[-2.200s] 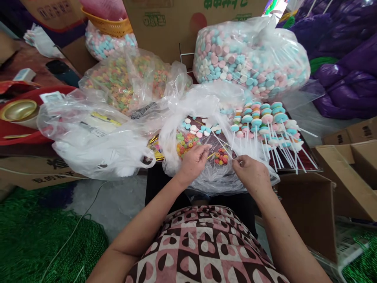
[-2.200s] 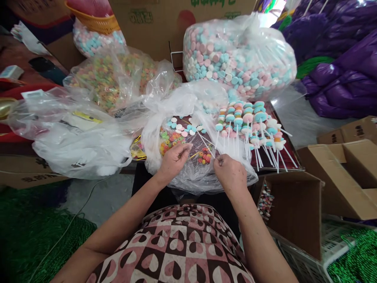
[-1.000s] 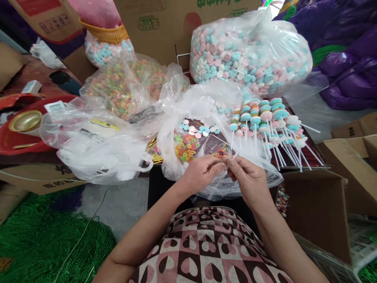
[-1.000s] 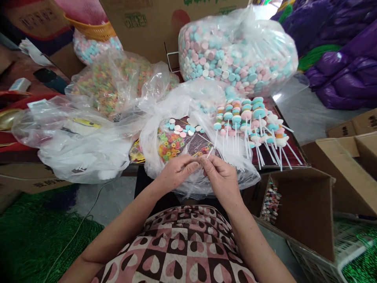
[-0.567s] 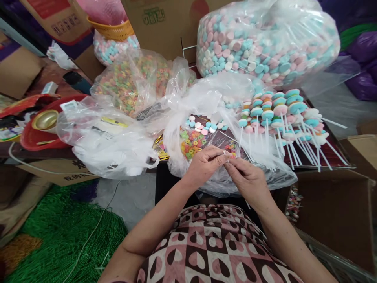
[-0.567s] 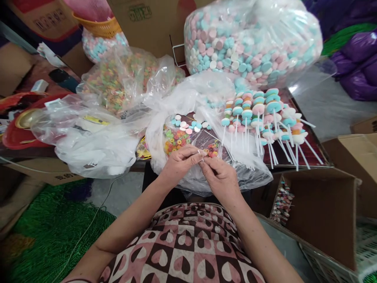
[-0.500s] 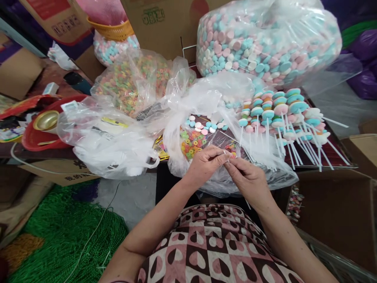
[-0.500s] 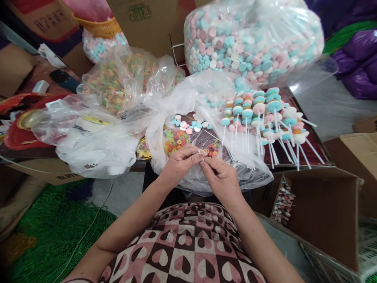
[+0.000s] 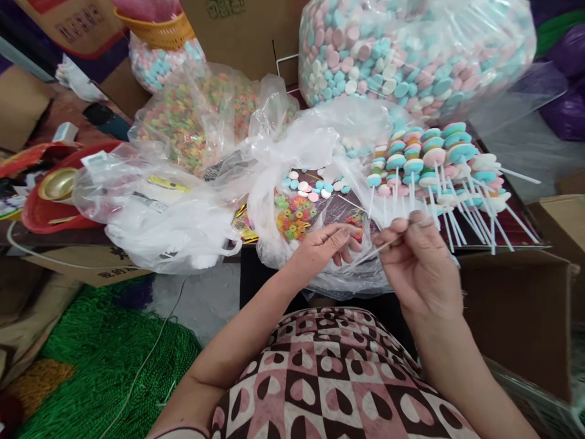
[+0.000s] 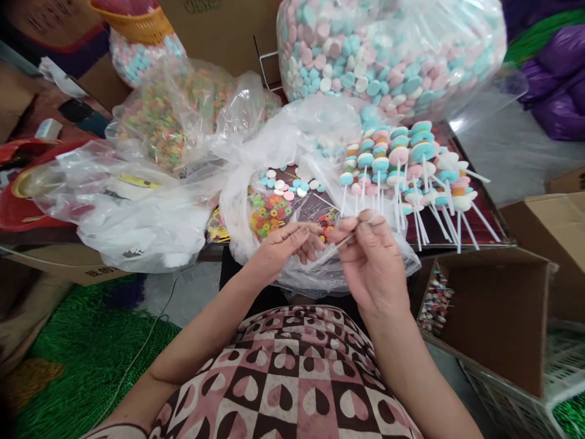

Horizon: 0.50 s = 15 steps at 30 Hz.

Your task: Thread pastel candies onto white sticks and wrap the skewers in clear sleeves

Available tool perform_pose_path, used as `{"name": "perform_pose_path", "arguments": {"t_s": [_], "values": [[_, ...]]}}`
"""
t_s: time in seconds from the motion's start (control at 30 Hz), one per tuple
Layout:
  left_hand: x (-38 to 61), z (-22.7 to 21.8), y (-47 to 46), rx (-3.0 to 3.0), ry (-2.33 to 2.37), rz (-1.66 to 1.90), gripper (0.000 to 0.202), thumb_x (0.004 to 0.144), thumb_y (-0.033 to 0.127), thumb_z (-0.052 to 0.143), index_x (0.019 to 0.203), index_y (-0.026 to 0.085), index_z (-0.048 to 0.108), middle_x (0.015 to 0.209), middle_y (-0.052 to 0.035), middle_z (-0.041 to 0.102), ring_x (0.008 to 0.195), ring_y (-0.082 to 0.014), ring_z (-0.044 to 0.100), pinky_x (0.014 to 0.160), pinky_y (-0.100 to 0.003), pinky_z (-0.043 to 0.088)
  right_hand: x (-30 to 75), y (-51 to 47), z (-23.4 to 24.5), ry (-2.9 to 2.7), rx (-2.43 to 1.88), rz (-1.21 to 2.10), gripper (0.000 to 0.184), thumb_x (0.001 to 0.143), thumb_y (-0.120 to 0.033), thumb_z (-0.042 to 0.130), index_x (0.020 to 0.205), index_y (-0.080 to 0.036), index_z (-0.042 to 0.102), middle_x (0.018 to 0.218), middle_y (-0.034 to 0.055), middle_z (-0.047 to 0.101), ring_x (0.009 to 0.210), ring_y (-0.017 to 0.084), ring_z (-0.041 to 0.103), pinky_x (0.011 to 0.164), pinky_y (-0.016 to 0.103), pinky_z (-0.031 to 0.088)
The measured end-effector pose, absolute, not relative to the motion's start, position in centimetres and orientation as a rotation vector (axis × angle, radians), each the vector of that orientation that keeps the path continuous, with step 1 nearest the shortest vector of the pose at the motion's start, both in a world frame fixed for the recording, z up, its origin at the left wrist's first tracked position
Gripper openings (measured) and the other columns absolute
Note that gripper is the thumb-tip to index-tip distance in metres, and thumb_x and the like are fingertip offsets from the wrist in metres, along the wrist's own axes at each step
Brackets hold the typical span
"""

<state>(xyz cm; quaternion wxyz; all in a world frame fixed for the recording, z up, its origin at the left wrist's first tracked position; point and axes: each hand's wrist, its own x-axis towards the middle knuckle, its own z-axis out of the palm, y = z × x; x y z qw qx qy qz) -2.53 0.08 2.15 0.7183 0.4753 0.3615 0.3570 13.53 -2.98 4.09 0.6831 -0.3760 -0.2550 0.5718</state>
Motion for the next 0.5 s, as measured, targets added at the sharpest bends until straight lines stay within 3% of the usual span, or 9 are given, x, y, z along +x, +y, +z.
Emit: {"name": "perform_pose_path", "arguments": {"t_s": [0.1,0.17,0.3,0.5], "values": [[-2.9,1.9,-0.5,0.949,0.662,0.655,0.047,0.089,0.055,0.059,0.11,0.014,0.068,0.084,-0.0088,0.073,0.065,-0.0128,0.064,0.056,-0.024,0.045,14.6,-2.7,4.4,-0.522,-0.78,1.122,0.013,0.082,-0.023,0.075,0.088,-0.033,0.069,0.089,-0.0081,0.07,0.088,0.01,0.069,0.092,0.031,0.054],[-3.0,2.0,-0.8,0.853,0.591,0.689,0.047,0.085,0.053,0.065,0.113,0.015,0.067,0.088,-0.0093,0.073,0.068,-0.0143,0.067,0.058,-0.025,0.046,15.1,-2.8,4.2,-0.55,-0.797,1.062,0.014,0.084,-0.022,0.074,0.089,-0.034,0.069,0.093,-0.0082,0.071,0.097,0.012,0.069,0.098,0.036,0.052],[-2.8,2.7,-0.8,0.752,0.589,0.849,0.045,0.073,0.043,0.08,0.11,0.021,0.068,0.1,-0.0083,0.074,0.079,-0.016,0.069,0.063,-0.025,0.049,15.3,-3.2,3.4,-0.572,-0.887,1.018,0.009,0.084,-0.025,0.072,0.088,-0.033,0.068,0.095,-0.0057,0.072,0.099,0.017,0.071,0.097,0.042,0.053],[-2.3,3.3,-1.0,0.751,0.572,0.906,0.038,0.076,0.046,0.077,0.104,0.02,0.072,0.089,-0.0065,0.076,0.075,-0.017,0.071,0.064,-0.028,0.05,15.2,-4.3,1.7,-0.492,-0.908,1.13,0.011,0.082,-0.023,0.074,0.087,-0.031,0.07,0.092,-0.0054,0.074,0.095,0.016,0.073,0.094,0.038,0.057]]}}
